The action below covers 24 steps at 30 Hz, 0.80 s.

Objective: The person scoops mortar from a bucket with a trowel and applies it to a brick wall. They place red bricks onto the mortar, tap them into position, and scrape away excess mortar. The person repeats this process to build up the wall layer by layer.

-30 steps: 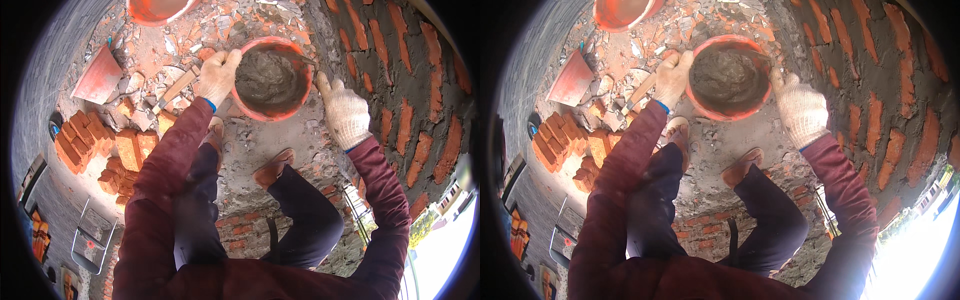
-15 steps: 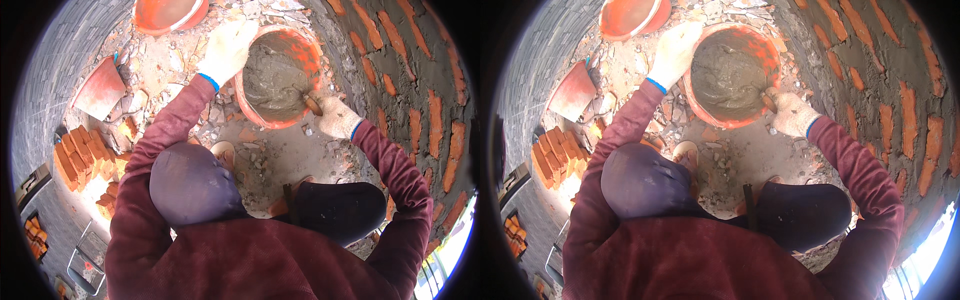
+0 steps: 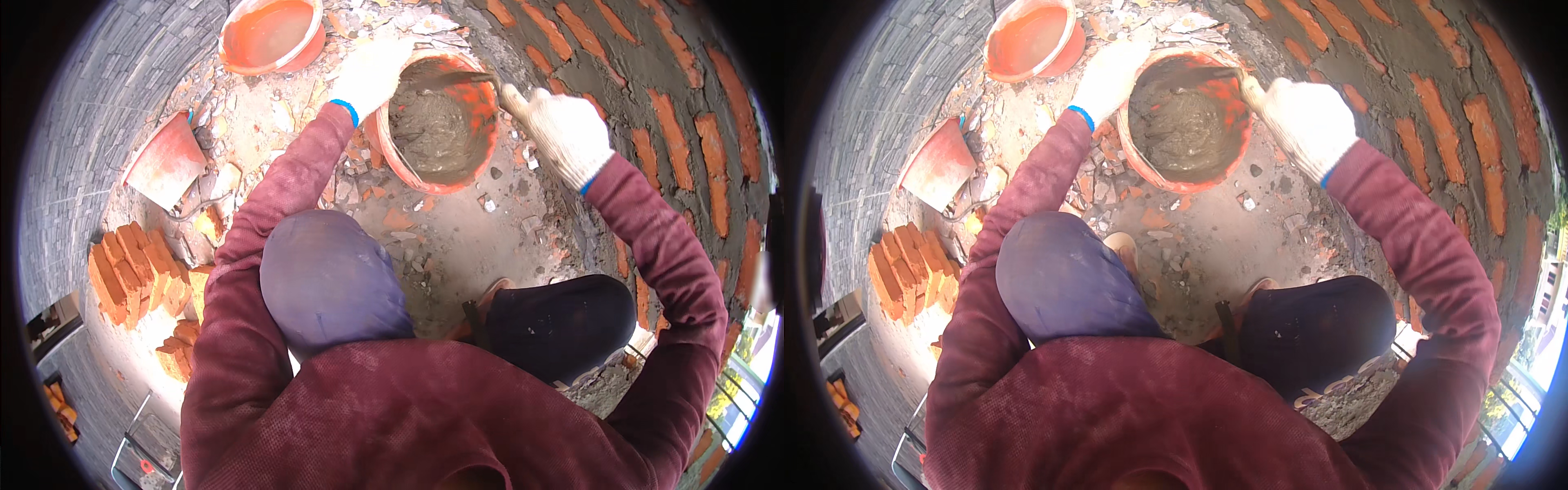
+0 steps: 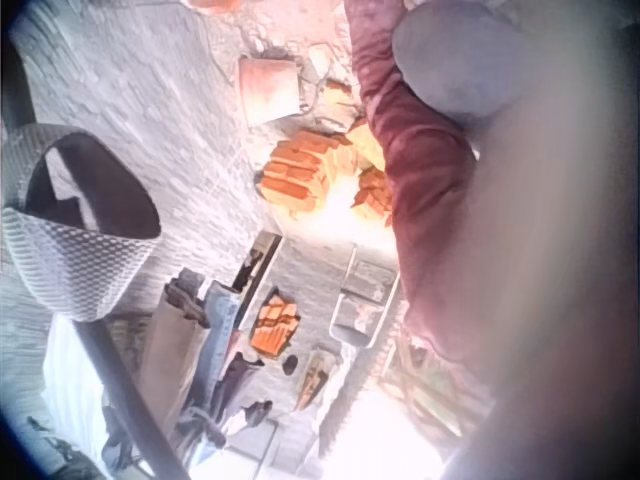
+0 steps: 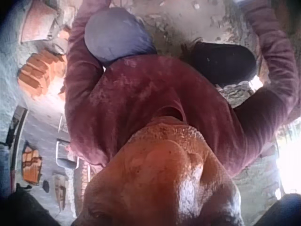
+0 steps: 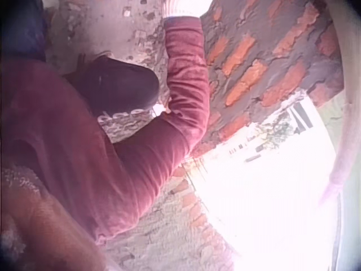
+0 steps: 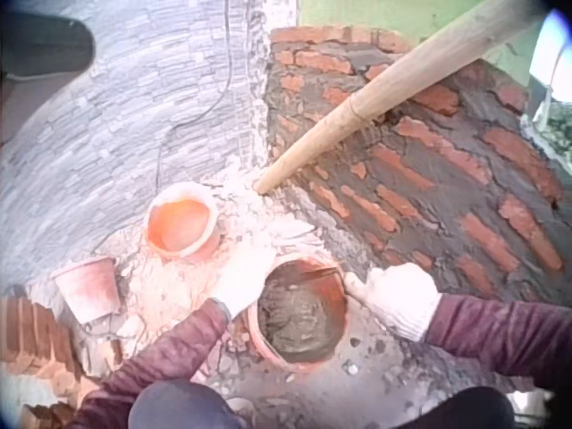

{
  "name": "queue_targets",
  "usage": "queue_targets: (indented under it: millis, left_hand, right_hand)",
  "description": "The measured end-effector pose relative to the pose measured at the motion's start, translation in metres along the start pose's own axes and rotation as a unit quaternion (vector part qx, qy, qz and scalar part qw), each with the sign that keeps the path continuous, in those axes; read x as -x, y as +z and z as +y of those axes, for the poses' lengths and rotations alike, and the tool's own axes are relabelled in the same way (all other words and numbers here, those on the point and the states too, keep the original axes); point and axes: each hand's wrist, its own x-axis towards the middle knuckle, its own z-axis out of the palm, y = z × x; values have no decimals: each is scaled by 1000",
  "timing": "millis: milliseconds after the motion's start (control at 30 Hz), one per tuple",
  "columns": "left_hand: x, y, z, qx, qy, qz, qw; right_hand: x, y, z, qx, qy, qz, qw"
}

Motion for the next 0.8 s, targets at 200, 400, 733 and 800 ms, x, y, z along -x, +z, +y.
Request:
queue_targets:
  millis: [200, 400, 733, 800]
  left_hand:
    - [1, 7, 0, 17, 31, 19, 999]
    - [-9, 1, 24, -7, 12, 11, 1000]
    - [-4, 7, 62, 35, 136, 58, 988]
    - [-5, -16, 72, 99, 81, 31, 991]
  right_hand:
    - [-29, 33, -34, -85, 61, -133, 986]
    - [18, 32, -36, -95, 29, -182, 978]
    - [-17, 49, -10, -20, 26, -331, 943]
    - [-7, 66, 8, -197, 41, -322, 925]
